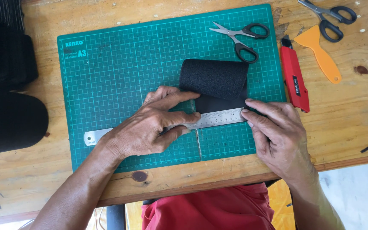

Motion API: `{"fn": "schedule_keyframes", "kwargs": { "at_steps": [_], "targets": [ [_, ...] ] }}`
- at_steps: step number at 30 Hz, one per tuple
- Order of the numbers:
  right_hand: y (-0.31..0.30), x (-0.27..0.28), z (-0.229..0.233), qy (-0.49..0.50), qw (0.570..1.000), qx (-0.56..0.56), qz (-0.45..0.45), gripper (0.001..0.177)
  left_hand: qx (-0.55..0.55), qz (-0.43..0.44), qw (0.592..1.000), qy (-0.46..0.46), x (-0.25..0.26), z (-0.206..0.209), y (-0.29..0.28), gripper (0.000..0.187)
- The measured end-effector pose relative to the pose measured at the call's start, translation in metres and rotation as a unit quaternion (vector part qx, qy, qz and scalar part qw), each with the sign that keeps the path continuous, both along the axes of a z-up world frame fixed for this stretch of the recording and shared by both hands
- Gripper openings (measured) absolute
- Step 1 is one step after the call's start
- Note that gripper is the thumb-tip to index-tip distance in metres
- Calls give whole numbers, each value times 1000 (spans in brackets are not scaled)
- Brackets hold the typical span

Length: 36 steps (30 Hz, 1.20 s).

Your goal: Measuring and cutting black material using a ruler and a utility knife on a cutting mat

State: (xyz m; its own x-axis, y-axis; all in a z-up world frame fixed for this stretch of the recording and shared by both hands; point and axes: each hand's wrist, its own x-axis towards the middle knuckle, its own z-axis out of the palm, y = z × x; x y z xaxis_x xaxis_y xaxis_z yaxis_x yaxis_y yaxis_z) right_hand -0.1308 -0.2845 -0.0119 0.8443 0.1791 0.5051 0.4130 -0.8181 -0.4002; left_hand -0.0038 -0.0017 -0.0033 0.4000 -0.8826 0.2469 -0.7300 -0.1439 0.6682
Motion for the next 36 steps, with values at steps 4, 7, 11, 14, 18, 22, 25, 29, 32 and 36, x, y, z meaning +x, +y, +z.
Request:
{"fn": "schedule_keyframes", "kwargs": {
  "at_steps": [4,7,11,14,18,22,25,29,32,36],
  "targets": [
    [2,-1,4,17,1000,-6,-10,20,1,1,1000,1,0,1,0,27],
    [0,-4,2,12,1000,-17,2,23,4,1,1000,1,0,1,0,28],
    [-1,-4,1,16,998,-65,13,25,4,1,1000,4,0,1,0,29],
    [-1,-4,0,22,997,-74,6,30,8,3,1000,7,0,0,1,29],
    [-1,-6,-1,21,997,-69,-3,27,6,2,1000,8,-1,0,0,26],
    [3,-4,4,27,998,-51,2,23,1,2,1000,12,-1,0,0,26],
    [3,-4,4,23,999,-47,4,22,0,2,1000,7,0,-1,1,27],
    [3,-4,4,26,999,-45,3,22,1,3,1000,7,-1,-1,0,27],
    [2,-4,3,25,999,-44,6,22,2,4,1000,6,-1,-1,0,27],
    [1,-4,2,22,999,-41,11,23,5,5,1000,6,-1,-2,0,26]
  ]
}}
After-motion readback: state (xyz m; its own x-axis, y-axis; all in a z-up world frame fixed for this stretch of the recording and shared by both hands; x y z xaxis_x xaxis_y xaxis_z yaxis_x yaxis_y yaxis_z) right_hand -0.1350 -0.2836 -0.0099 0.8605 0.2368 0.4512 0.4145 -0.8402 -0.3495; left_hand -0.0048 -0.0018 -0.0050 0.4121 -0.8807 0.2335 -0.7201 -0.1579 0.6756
